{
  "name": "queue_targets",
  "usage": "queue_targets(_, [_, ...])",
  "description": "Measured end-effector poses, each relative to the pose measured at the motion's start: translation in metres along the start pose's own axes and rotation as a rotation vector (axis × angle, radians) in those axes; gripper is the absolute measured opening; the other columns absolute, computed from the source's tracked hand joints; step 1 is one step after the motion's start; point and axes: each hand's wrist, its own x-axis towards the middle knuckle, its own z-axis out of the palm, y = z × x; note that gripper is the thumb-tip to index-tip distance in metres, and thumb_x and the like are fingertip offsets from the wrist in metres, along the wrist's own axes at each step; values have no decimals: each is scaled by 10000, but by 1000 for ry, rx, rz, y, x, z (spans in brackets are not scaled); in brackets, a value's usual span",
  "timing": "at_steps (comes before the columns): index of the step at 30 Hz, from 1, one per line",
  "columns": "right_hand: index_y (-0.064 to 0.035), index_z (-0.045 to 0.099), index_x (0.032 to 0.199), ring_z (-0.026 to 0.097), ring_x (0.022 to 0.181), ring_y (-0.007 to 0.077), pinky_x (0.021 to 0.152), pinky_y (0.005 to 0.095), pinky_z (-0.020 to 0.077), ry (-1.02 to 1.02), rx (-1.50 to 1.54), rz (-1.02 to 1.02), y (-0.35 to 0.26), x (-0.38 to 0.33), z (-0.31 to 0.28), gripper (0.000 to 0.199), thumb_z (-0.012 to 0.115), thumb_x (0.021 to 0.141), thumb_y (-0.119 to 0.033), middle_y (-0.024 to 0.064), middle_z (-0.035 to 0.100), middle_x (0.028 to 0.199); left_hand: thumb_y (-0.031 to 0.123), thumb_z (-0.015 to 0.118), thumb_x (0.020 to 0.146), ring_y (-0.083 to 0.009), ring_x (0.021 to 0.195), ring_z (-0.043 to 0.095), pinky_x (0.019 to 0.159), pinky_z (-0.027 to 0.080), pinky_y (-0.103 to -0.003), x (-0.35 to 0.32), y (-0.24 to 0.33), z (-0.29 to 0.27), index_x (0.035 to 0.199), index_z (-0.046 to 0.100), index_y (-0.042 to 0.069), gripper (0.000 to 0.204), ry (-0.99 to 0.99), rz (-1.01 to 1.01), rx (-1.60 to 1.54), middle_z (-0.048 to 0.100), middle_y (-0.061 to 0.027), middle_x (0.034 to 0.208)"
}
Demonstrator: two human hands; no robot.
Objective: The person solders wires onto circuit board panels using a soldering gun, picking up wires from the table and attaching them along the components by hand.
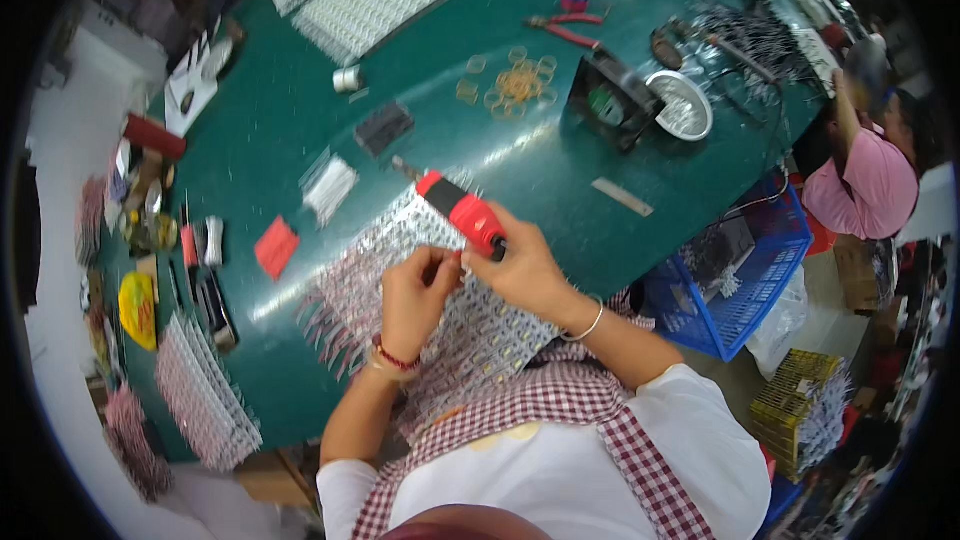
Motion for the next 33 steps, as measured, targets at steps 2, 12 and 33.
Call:
queue_targets(2, [0,537,1079,579,677,223,661,326,474,-45,1,68,-6,-7,0,385,693,745,-113,140,603,775,62,600,876,-117,659,658,587,505,-247,-5,0,0,897,634,-53,122,7,29,41,679,-96,730])
queue_targets(12, [-16,528,1066,616,709,346,659,363,481,-23,-101,40,-23,-19,-7,360,679,756,-120,156,623,779,-3,626,822,-148,605,628,553,478,-263,-13,10,1,874,655,-22,62,72,330,168,625,-90,713])
queue_targets(33, [20,590,982,620,654,131,632,283,504,-83,367,173,-18,-43,-41,287,688,842,-211,56,631,774,-26,587,836,-207,648,545,592,426,-311,-24,25,-6,849,607,1,36,47,424,261,564,-99,741])
